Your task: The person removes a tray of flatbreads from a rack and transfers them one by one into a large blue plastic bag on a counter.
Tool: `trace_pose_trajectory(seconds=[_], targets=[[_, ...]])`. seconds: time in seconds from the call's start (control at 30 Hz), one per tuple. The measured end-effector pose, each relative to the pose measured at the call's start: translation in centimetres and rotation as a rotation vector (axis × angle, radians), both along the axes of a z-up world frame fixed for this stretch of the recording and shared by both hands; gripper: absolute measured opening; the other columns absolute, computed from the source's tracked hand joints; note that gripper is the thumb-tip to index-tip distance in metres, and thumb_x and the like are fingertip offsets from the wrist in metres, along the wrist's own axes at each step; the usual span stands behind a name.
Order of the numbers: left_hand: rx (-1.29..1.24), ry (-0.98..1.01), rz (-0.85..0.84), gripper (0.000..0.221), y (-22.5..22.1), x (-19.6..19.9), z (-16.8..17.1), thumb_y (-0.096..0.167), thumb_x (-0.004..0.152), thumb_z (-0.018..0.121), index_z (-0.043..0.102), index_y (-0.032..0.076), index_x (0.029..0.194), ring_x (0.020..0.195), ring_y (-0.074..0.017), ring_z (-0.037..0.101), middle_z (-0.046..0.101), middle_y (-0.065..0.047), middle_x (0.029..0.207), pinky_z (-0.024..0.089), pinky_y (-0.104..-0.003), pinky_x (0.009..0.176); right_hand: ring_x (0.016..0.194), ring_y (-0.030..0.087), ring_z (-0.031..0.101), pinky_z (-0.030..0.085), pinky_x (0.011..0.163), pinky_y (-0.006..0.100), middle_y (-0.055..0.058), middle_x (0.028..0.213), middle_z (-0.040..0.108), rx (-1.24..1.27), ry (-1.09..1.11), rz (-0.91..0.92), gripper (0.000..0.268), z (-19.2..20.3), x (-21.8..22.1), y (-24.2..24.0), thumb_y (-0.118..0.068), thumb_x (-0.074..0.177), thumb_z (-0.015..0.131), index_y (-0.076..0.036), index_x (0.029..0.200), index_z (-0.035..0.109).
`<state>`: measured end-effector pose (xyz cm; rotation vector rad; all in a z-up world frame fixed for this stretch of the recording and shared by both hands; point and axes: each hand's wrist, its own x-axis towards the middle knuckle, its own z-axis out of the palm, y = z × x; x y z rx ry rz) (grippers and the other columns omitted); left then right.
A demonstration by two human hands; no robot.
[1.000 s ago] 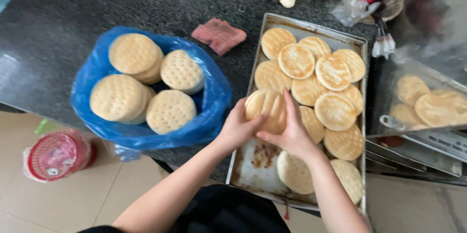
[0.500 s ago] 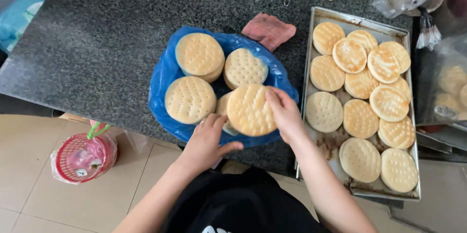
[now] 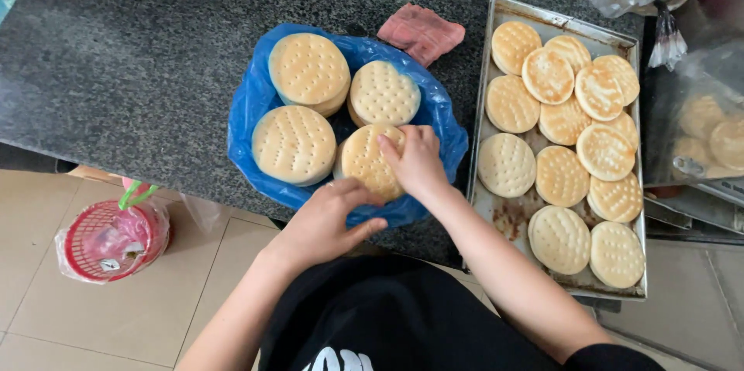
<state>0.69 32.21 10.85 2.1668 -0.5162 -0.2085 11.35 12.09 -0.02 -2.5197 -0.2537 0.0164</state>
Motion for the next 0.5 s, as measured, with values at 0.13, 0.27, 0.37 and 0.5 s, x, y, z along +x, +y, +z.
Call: trace_pose_trajectory(seconds=[0.13,0.27,0.37,0.5], targets=[[0.041,-0.225,0.197,0.04,-2.4,1.0,-0.9,0.023,0.092,0.069,0.063,0.008,0.129,0.129,-0.0342,0.055,0.059,-0.013,0.135,0.042,-0.048,0.108,0.117,0.049,0.054,0.044,0.1,0.051,0.031,0.129,0.056,-0.011,-0.148,0.036,0.052,-1.1,-1.2,0.5,-0.038,0.102,0.064,0.006,0.128,0.052],[0.253,-0.384,0.241,0.055,-4.1,1.8,-6.1,0.023,0.096,0.061,0.051,0.007,0.147,0.146,-0.0333,0.042,0.049,-0.013,0.154,0.032,-0.05,0.118,0.116,0.045,0.058,0.046,0.101,0.049,0.025,0.13,0.06,0.056,-0.033,-0.024,0.049,-3.6,0.1,-0.5,-0.037,0.102,0.058,0.0,0.135,0.053],[0.449,-0.432,0.233,0.066,-4.4,2.0,-7.2,0.029,0.094,0.059,0.044,0.004,0.153,0.15,-0.0323,0.033,0.041,-0.014,0.161,0.027,-0.05,0.12,0.123,0.037,0.056,0.046,0.103,0.044,0.024,0.133,0.056,0.382,0.145,0.063,0.051,-5.9,1.1,-2.7,-0.035,0.109,0.057,0.004,0.139,0.045],[0.538,-0.364,0.211,0.066,-4.2,2.9,-5.7,0.033,0.091,0.063,0.047,0.007,0.149,0.148,-0.029,0.036,0.043,-0.011,0.158,0.027,-0.053,0.119,0.107,0.021,0.062,0.049,0.091,0.032,0.01,0.121,0.065,0.906,0.239,-0.104,0.041,-1.0,-1.1,-6.2,-0.026,0.104,0.059,0.0,0.136,0.056]])
